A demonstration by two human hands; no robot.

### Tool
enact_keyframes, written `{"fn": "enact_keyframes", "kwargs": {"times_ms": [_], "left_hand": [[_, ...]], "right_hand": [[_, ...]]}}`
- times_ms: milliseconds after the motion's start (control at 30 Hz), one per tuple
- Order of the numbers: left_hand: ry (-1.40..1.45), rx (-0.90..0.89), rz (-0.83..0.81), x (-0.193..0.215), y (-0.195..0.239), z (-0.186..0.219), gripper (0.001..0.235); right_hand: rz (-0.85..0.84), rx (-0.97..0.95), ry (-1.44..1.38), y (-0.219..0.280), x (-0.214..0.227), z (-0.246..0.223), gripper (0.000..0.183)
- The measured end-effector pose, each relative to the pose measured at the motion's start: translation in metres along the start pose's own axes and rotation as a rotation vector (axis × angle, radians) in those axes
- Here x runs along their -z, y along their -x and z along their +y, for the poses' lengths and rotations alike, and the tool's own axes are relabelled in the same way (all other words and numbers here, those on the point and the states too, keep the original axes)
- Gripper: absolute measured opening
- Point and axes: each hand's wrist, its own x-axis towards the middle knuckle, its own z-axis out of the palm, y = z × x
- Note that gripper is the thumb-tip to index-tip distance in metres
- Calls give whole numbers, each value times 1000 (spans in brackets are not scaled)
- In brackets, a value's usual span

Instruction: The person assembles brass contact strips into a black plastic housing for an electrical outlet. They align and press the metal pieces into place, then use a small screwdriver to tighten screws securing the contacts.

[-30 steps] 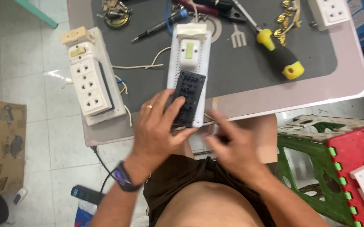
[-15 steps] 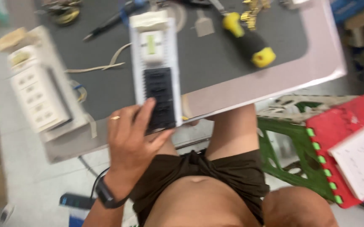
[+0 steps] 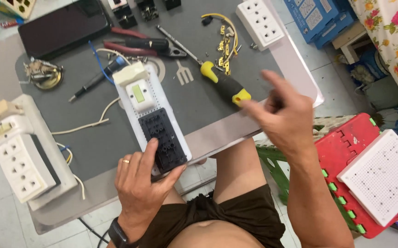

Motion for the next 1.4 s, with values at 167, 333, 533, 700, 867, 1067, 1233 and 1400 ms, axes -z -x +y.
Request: {"fn": "enact_keyframes", "kwargs": {"times_ms": [167,333,533,700,867,1067,1233,1400], "left_hand": [[69,-11,57,1,-5,4,70],[79,-16,67,0,-1,2,70],[193,123,-44,13,-10,3,77],[87,3,-208,39,-75,13,38],[152,-50,-447,-33,-179,7,24],[196,170,-609,-113,-264,29,28],[-47,297,-837,-139,-283,33,15],[15,504,-903,-145,-292,25,9]], "right_hand": [[-46,56,493,-4,-32,20,52],[29,151,480,7,-53,6,41],[150,391,353,13,-56,-3,56],[-109,238,-49,-1,-36,14,36],[30,-147,-480,-40,-22,43,18],[150,-273,-576,-39,-17,41,23],[165,-234,-761,-42,-16,45,22],[183,-222,-824,-39,-17,47,24]]}}
